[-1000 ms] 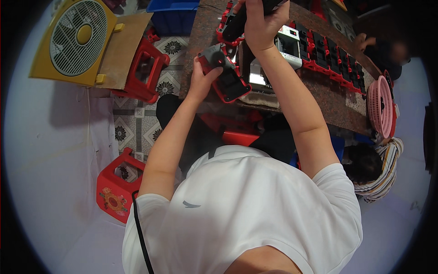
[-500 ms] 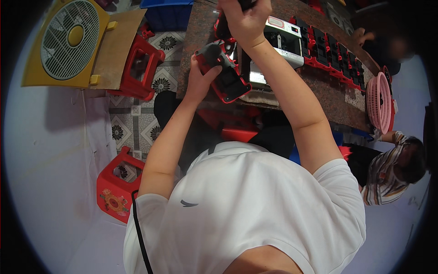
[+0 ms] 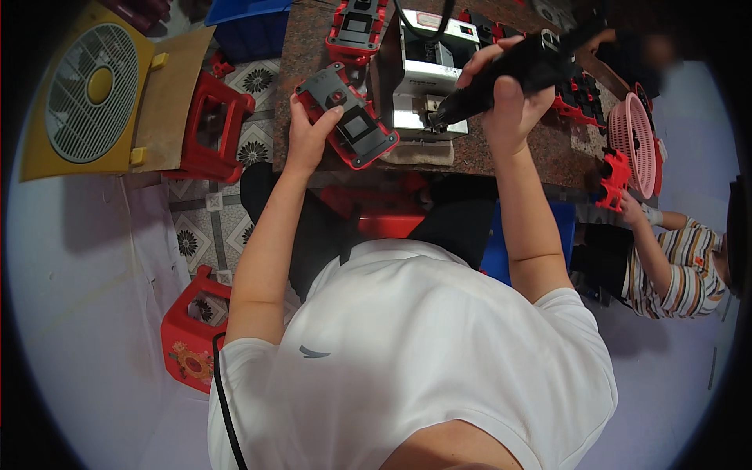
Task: Assembling and testing red plastic battery or electronic housings using a hand-held tool.
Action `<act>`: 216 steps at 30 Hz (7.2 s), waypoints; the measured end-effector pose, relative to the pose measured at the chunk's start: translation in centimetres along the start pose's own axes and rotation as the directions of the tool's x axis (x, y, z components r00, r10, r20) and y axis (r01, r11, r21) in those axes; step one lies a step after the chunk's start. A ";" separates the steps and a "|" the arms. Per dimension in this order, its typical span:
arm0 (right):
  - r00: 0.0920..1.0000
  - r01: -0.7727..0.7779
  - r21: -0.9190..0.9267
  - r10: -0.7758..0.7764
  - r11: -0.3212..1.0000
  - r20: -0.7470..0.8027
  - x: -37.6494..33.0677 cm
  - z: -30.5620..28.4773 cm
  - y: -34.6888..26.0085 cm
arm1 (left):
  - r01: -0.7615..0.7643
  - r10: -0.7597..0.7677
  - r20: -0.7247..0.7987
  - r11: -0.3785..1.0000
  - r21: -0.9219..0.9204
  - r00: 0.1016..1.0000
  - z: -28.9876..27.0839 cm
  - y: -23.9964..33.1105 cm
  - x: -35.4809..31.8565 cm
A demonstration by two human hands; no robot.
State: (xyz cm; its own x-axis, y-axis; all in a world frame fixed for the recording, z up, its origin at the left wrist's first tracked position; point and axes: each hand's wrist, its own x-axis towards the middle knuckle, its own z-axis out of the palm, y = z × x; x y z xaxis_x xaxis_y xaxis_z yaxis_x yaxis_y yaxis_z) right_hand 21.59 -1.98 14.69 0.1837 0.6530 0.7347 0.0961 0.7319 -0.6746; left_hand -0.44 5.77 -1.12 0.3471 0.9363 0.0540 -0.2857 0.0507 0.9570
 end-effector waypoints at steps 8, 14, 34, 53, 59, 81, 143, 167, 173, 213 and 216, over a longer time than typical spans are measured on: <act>0.999 -0.047 -0.176 0.047 0.983 -0.004 -1.0 0.2 0.9 | 0.016 -0.016 0.017 1.000 -0.015 1.000 0.0 0.1 0.3; 0.918 -0.359 0.065 0.365 0.931 -0.156 4.0 3.3 0.7 | 0.009 -0.010 -0.020 1.000 -0.005 1.000 -0.4 0.0 -0.1; 0.993 0.085 0.121 -0.074 0.989 -0.090 6.0 15.3 6.9 | 0.019 -0.019 -0.014 0.999 0.034 1.000 0.3 1.6 -0.2; 0.978 -0.028 0.203 0.069 0.979 -0.196 4.3 4.6 -0.3 | 0.148 -0.150 -0.006 0.974 0.171 0.989 -2.4 0.8 3.6; 0.948 -0.063 0.131 0.101 0.989 -0.303 -0.9 0.7 -3.9 | 0.250 -0.243 -0.102 0.717 0.651 0.965 1.8 3.0 15.3; 0.950 -0.017 -0.028 0.007 0.999 -0.312 -4.6 -2.6 0.0 | 0.278 -0.235 0.159 0.891 -0.360 0.959 0.8 5.6 2.2; 0.986 -0.046 0.088 0.059 0.995 -0.154 -0.8 5.9 -0.5 | 0.028 -0.022 -0.057 0.994 0.106 0.998 -0.7 0.3 0.7; 0.996 0.090 -0.024 -0.090 0.996 -0.009 -1.2 -0.7 0.2 | -0.007 0.011 -0.035 0.994 0.113 0.999 -0.9 0.0 0.6; 0.996 0.056 -0.011 -0.056 0.998 -0.073 -2.3 -0.5 0.7 | -0.017 0.020 -0.036 0.996 0.088 0.999 -0.4 0.3 0.4; 0.970 -0.089 -0.006 0.088 0.996 0.227 -1.8 10.5 0.6 | -0.051 0.089 -0.118 0.956 0.287 0.989 -0.9 -0.5 0.8; 0.983 0.114 0.099 -0.126 0.989 0.130 -1.2 11.5 1.9 | -0.125 0.125 0.000 0.990 0.060 0.992 -2.2 -3.4 2.1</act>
State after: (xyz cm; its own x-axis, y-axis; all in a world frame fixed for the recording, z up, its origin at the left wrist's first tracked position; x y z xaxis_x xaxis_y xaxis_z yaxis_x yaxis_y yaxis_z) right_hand 10.29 0.85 13.32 0.0416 0.5751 0.8170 0.0187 0.8171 -0.5762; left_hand -0.70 8.28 -4.90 0.3088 0.9353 0.1730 -0.2727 -0.0872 0.9581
